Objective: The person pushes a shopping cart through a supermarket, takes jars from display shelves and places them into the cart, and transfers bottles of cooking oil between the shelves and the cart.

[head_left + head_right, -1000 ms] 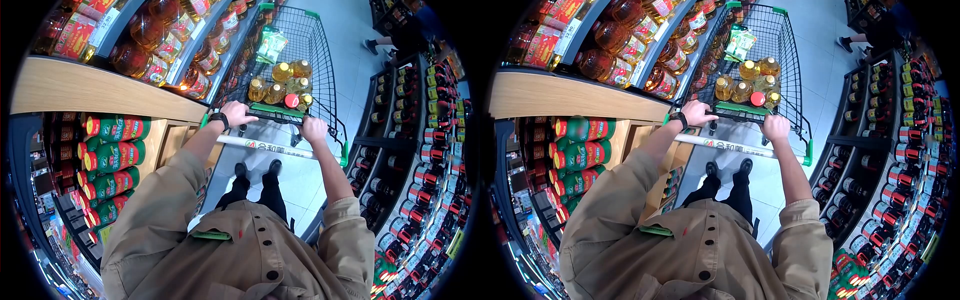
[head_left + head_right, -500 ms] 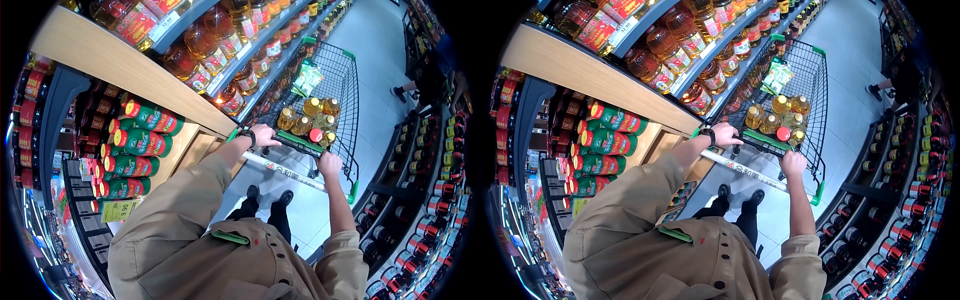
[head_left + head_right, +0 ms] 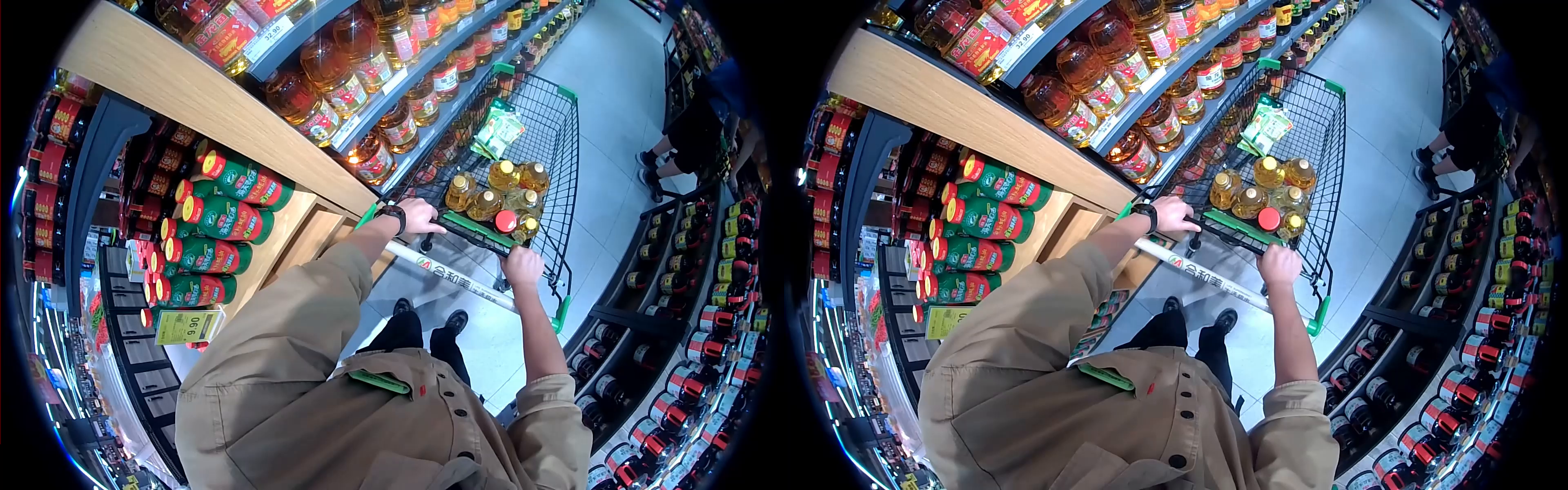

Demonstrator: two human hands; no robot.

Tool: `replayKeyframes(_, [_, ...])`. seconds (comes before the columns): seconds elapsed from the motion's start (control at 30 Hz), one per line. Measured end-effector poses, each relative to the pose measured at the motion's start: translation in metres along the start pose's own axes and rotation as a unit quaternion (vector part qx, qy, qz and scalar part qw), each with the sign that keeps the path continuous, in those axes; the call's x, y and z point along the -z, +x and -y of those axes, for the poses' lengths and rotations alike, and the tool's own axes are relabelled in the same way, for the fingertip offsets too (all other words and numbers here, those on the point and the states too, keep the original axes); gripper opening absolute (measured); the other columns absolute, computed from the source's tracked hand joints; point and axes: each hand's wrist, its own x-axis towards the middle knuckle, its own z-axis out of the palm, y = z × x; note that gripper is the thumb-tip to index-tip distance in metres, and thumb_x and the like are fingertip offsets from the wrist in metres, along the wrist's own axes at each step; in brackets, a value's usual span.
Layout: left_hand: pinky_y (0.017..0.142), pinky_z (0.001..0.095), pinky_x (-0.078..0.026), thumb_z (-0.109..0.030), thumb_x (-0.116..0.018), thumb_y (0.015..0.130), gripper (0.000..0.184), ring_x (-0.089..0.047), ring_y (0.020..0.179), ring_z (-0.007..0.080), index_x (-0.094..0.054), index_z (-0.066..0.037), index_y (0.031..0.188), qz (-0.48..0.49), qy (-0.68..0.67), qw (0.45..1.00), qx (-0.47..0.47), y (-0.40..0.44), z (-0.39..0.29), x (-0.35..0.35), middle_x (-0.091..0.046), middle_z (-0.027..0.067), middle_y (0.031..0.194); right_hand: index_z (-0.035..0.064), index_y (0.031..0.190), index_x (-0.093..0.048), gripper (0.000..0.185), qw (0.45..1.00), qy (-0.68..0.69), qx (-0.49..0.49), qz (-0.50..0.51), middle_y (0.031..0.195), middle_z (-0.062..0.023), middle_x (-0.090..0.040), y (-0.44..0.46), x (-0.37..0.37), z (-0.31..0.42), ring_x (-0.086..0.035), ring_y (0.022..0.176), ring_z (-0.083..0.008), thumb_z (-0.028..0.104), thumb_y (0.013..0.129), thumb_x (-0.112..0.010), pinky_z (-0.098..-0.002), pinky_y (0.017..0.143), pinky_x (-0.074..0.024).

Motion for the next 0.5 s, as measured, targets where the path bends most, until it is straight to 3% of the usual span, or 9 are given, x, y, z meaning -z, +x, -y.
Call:
replayKeyframes(0.17, [0.088,0.0464,-0.052,-0.069,-0.057,0.084,0.067,-0.066,0.100,0.0378,-0.073,-0.008,0.107,0.015,-0.011,1.000,0.023,0.004,0.002,0.000,-0.071,0.0203,0.103,0.0109,0.069,-0.072,0.026,1.000,-0.002,0.002,-0.005,0.070,-0.0124,-0.070,0.002,0.001,0.001,-0.070,0.066,-0.0306,0.036,0.068,-0.081,-0.0410,0.062,-0.0562])
replayKeyframes(0.43, [0.081,0.0477,-0.053,-0.068,-0.059,0.083,0.063,-0.067,0.091,0.0384,-0.075,-0.008,0.096,-0.029,-0.021,0.999,0.001,0.013,0.010,-0.002,-0.071,0.0200,0.091,0.0114,0.072,-0.072,0.030,1.000,-0.006,0.005,-0.001,0.069,-0.0125,-0.070,0.011,-0.001,-0.002,-0.070,0.065,-0.0313,0.039,0.070,-0.082,-0.0416,0.060,-0.0560])
replayKeyframes(0.5, [0.080,0.0485,-0.053,-0.068,-0.059,0.082,0.064,-0.067,0.090,0.0391,-0.075,-0.007,0.093,0.000,-0.005,1.000,0.001,0.017,0.010,0.004,-0.071,0.0211,0.090,0.0116,0.073,-0.072,0.030,1.000,-0.021,0.011,0.000,0.069,-0.0125,-0.070,0.014,0.000,-0.002,-0.070,0.065,-0.0314,0.039,0.070,-0.082,-0.0418,0.060,-0.0558])
